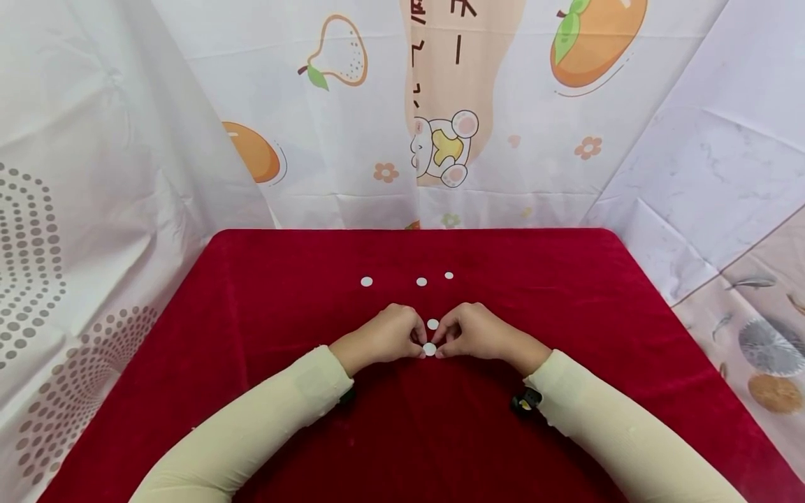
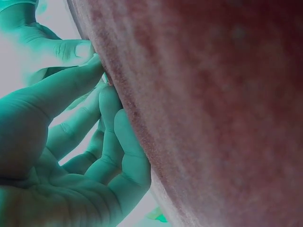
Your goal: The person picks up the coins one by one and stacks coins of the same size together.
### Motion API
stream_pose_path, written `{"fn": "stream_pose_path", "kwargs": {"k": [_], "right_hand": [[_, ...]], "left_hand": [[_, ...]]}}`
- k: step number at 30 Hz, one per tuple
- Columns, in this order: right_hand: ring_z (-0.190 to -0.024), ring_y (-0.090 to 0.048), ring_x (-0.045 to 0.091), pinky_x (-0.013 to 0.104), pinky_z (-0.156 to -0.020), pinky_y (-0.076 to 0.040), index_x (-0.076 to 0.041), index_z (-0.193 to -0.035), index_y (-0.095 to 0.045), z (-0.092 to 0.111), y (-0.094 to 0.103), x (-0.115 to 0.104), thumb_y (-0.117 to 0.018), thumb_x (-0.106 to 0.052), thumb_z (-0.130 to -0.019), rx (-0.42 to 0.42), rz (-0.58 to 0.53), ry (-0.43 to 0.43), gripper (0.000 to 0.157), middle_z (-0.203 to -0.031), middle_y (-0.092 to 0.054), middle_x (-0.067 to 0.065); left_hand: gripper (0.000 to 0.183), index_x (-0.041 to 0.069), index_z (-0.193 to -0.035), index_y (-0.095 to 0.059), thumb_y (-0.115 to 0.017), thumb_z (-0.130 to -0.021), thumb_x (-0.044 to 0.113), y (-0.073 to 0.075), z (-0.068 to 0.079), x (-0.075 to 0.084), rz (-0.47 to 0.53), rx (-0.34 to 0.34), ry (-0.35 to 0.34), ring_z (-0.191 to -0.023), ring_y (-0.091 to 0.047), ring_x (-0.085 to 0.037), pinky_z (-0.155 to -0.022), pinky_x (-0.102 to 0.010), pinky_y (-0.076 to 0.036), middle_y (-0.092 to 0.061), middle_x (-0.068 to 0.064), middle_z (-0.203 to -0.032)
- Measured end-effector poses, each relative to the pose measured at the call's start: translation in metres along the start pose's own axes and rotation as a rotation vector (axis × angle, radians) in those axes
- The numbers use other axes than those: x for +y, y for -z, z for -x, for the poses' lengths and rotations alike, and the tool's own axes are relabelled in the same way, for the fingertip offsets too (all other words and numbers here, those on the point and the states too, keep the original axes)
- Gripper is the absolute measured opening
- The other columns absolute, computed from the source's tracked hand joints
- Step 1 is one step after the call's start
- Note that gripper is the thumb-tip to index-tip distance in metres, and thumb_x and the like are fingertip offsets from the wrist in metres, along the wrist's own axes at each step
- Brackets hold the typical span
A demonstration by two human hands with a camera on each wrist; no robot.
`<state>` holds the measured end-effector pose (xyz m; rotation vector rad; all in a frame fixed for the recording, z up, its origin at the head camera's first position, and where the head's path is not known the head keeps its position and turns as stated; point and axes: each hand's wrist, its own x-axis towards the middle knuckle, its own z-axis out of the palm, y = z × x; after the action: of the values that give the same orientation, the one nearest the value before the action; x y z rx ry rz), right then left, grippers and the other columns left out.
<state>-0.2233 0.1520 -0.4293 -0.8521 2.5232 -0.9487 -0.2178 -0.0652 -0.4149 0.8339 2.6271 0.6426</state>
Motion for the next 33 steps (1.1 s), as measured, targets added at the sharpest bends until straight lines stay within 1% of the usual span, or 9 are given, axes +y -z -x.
{"fn": "stream_pose_path", "kwargs": {"k": [8, 12, 15, 18, 23, 26, 30, 33], "right_hand": [[-0.059, -0.059, 0.008, 0.024, -0.057, -0.049, -0.026, -0.091, -0.082, 0.000, 0.000, 0.000, -0.090, -0.020, -0.081, -0.005, -0.010, -0.023, 0.013, -0.066, -0.069, -0.009], [-0.060, -0.060, 0.008, 0.025, -0.058, -0.048, -0.025, -0.090, -0.083, 0.000, 0.001, -0.001, -0.090, -0.019, -0.081, -0.008, -0.019, -0.038, 0.013, -0.066, -0.069, -0.008], [-0.061, -0.060, 0.008, 0.025, -0.058, -0.048, -0.025, -0.090, -0.083, 0.000, 0.002, -0.001, -0.089, -0.018, -0.081, -0.010, -0.027, -0.049, 0.013, -0.066, -0.069, -0.007], [-0.060, -0.058, 0.008, 0.025, -0.057, -0.047, -0.025, -0.090, -0.082, 0.000, 0.002, 0.000, -0.089, -0.018, -0.081, -0.011, -0.032, -0.053, 0.013, -0.065, -0.068, -0.007], [-0.060, -0.059, 0.008, 0.026, -0.058, -0.048, -0.025, -0.090, -0.082, 0.000, 0.001, 0.001, -0.089, -0.018, -0.081, -0.015, -0.041, -0.053, 0.013, -0.065, -0.068, -0.007], [-0.060, -0.059, 0.008, 0.026, -0.059, -0.048, -0.025, -0.091, -0.082, 0.000, 0.001, 0.000, -0.089, -0.018, -0.081, -0.019, -0.042, -0.054, 0.014, -0.065, -0.068, -0.007], [-0.060, -0.056, 0.007, 0.026, -0.060, -0.048, -0.025, -0.092, -0.082, 0.001, 0.001, 0.001, -0.089, -0.018, -0.082, -0.022, -0.049, -0.057, 0.013, -0.064, -0.066, -0.006], [-0.060, -0.055, 0.007, 0.026, -0.060, -0.047, -0.025, -0.093, -0.082, 0.002, 0.001, 0.002, -0.088, -0.019, -0.082, -0.029, -0.058, -0.065, 0.013, -0.064, -0.066, -0.006]], "left_hand": [[0.008, 0.017, -0.081, -0.081, -0.089, -0.082, 0.016, 0.001, -0.001, 0.000, 0.010, -0.006, -0.003, -0.067, -0.062, -0.001, -0.064, -0.019, -0.052, -0.071, 0.012, -0.073], [0.008, 0.017, -0.082, -0.081, -0.089, -0.082, 0.015, 0.005, -0.003, 0.001, 0.016, -0.048, 0.004, -0.068, -0.063, -0.001, -0.065, -0.020, -0.053, -0.072, 0.012, -0.075], [0.011, 0.015, -0.088, -0.081, -0.090, -0.081, 0.015, 0.009, -0.004, 0.002, 0.015, -0.084, 0.019, -0.071, -0.065, -0.002, -0.067, -0.021, -0.054, -0.073, 0.010, -0.079], [0.016, 0.013, -0.092, -0.081, -0.090, -0.080, 0.016, 0.013, -0.004, 0.002, 0.022, -0.093, 0.031, -0.072, -0.066, -0.004, -0.068, -0.023, -0.055, -0.074, 0.007, -0.083], [0.019, 0.011, -0.097, -0.081, -0.090, -0.081, 0.014, 0.018, -0.001, 0.000, 0.055, -0.072, 0.045, -0.076, -0.068, -0.005, -0.071, -0.024, -0.057, -0.076, 0.004, -0.090], [0.020, 0.011, -0.100, -0.081, -0.089, -0.083, 0.014, 0.023, 0.001, 0.000, 0.067, -0.053, 0.055, -0.077, -0.068, -0.005, -0.073, -0.025, -0.057, -0.076, 0.003, -0.093], [0.019, 0.011, -0.101, -0.080, -0.088, -0.084, 0.016, 0.035, 0.003, -0.001, 0.073, -0.005, 0.063, -0.077, -0.067, -0.007, -0.073, -0.027, -0.057, -0.074, 0.004, -0.092], [0.021, 0.011, -0.103, -0.080, -0.087, -0.085, 0.018, 0.047, 0.005, -0.001, 0.081, 0.047, 0.077, -0.078, -0.067, -0.009, -0.074, -0.028, -0.057, -0.074, 0.001, -0.096]]}}
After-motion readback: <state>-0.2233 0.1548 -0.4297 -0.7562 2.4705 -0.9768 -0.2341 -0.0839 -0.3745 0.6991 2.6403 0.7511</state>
